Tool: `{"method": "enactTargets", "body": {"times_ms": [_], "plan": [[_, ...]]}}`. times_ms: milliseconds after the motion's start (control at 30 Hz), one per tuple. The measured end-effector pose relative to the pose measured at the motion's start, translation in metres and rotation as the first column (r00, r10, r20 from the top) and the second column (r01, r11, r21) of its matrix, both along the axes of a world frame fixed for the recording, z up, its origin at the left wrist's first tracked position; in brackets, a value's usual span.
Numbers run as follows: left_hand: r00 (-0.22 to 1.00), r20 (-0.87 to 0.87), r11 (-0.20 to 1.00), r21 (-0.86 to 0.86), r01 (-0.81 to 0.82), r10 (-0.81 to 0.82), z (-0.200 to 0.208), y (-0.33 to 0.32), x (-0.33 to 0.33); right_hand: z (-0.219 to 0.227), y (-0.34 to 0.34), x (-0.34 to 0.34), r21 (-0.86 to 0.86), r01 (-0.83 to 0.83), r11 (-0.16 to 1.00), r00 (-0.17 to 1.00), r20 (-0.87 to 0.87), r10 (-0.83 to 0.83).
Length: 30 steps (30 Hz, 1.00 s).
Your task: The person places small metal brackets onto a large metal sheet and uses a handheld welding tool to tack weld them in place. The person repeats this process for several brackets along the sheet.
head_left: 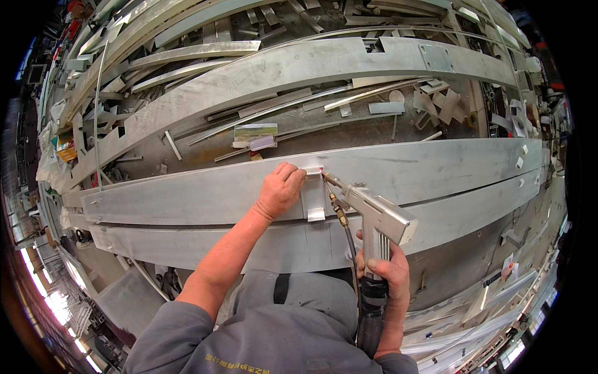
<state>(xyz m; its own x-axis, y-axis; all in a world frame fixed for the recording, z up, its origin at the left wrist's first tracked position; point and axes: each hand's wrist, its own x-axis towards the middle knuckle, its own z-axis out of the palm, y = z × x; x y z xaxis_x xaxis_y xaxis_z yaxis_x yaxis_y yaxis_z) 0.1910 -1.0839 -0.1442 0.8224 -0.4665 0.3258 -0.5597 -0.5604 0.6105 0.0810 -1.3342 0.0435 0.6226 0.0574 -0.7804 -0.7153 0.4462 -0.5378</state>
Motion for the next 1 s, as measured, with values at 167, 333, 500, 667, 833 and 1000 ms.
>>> {"method": "enactTargets", "body": {"times_ms": [167, 333, 500, 667, 833, 1000], "plan": [[1.0, 0.0, 1.0, -0.005, -0.005, 0.005, 0.001, 0.0, 0.0, 0.001, 0.003, 0.004, -0.048, -0.016, 0.999, 1.0, -0.024, 0.015], [1.0, 0.004, 1.0, -0.013, -0.005, 0.005, 0.001, 0.0, 0.001, -0.001, 0.001, 0.004, -0.075, -0.058, 0.995, 0.998, -0.034, 0.055], [1.0, -0.002, 1.0, -0.01, 0.0, 0.0, 0.0, 0.001, 0.0, -0.002, 0.0, 0.006, -0.063, -0.058, 0.996, 0.997, -0.051, 0.055], [1.0, 0.019, 0.999, -0.03, 0.025, -0.025, -0.005, 0.003, 0.003, 0.003, 0.003, 0.01, -0.111, -0.058, 0.992, 0.996, -0.072, 0.051], [1.0, 0.01, 0.999, -0.03, 0.026, -0.025, -0.007, 0.004, 0.001, -0.006, -0.002, 0.004, -0.045, -0.075, 0.996, 0.997, -0.04, 0.073], [0.999, 0.026, 1.0, -0.012, 0.023, -0.023, -0.004, 0.004, 0.002, -0.007, -0.001, 0.002, -0.039, -0.083, 0.996, 0.996, -0.017, 0.083]]}}
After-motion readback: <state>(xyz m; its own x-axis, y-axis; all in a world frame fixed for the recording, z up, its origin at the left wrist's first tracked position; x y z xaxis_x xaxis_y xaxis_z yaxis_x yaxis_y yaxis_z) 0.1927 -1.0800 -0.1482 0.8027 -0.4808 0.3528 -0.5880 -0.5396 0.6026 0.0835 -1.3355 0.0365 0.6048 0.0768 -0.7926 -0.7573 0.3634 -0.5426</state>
